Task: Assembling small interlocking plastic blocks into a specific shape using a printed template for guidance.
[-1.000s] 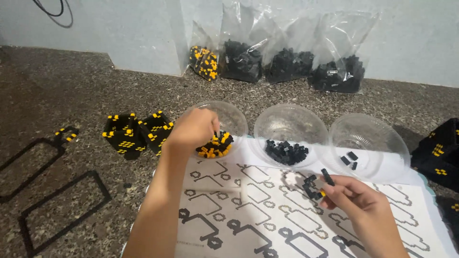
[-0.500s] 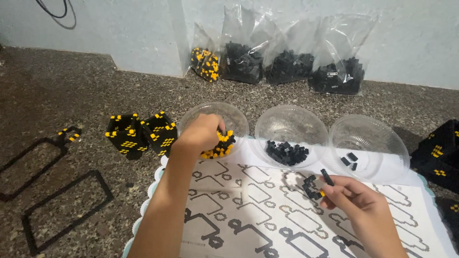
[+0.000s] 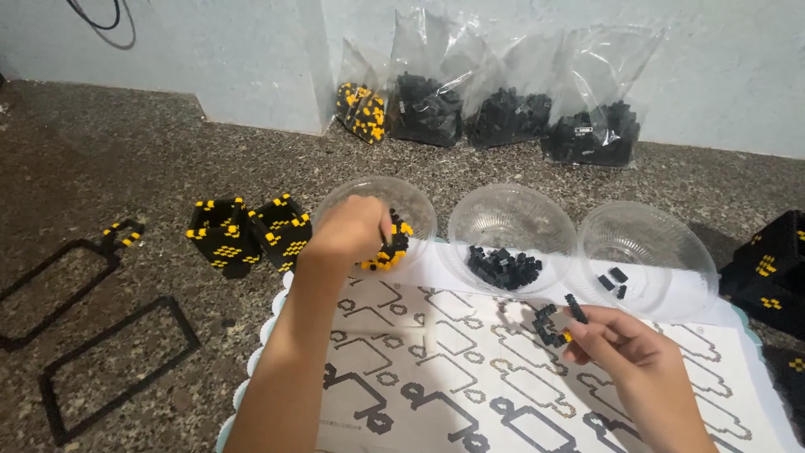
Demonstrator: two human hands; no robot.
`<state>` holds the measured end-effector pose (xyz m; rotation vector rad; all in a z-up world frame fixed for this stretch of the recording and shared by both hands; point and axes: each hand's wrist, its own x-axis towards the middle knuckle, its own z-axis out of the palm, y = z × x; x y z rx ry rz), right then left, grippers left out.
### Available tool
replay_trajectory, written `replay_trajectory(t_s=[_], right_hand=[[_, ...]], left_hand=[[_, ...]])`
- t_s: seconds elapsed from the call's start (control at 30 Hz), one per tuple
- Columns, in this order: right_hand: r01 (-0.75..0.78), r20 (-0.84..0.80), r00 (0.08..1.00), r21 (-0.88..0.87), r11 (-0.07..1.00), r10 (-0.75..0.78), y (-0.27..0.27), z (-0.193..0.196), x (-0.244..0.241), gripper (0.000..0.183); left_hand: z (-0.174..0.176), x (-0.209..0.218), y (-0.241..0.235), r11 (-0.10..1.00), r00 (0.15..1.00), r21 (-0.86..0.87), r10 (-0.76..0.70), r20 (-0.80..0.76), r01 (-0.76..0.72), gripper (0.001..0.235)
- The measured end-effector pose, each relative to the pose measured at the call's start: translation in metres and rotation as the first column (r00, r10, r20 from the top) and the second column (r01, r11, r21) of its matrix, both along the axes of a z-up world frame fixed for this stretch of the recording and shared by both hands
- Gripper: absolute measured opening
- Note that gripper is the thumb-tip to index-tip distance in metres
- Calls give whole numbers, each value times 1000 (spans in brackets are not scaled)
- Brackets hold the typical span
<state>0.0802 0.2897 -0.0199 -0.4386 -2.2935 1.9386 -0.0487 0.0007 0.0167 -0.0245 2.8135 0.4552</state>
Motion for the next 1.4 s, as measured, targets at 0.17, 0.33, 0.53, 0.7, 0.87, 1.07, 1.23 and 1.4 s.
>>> replay_trajectory(t_s=[0.17, 0.33, 0.53, 0.7, 0.87, 1.07, 1.23, 1.4], right_hand=[[-27, -14, 1000, 40, 999, 28, 5, -7, -1, 21], [4, 8, 1000, 25, 1000, -4, 4, -4, 0, 21], [-18, -32, 999, 4, 1000, 18, 6, -9, -1, 20], [-30, -26, 999, 4, 1000, 30, 7, -8, -2, 22], [24, 58, 998, 25, 999, -25, -4, 10, 2, 19], [-31, -37, 999, 53, 998, 33, 3, 5, 1, 21], [-16, -23, 1000, 59, 998, 17, 1, 20, 4, 20], [-13, -53, 998, 5, 1000, 14, 8, 14, 0, 23]], left_hand=[[-17, -10, 2, 977, 997, -207, -43, 70, 57, 30], [-17, -13, -3, 984, 999, -178, -30, -31, 24, 41], [-8, -5, 1, 994, 999, -101, -42, 2, 42, 43], [-29, -17, 0, 992, 989, -66, -115, -95, 109, 49], [-34, -21, 5, 993, 994, -96, -74, -75, 67, 39], [-41, -28, 14, 952, 978, -289, -146, -146, 99, 24], [-50, -29, 16, 920, 960, -385, -171, -221, 75, 20], [-60, -33, 13, 933, 962, -357, -65, -267, -36, 21]])
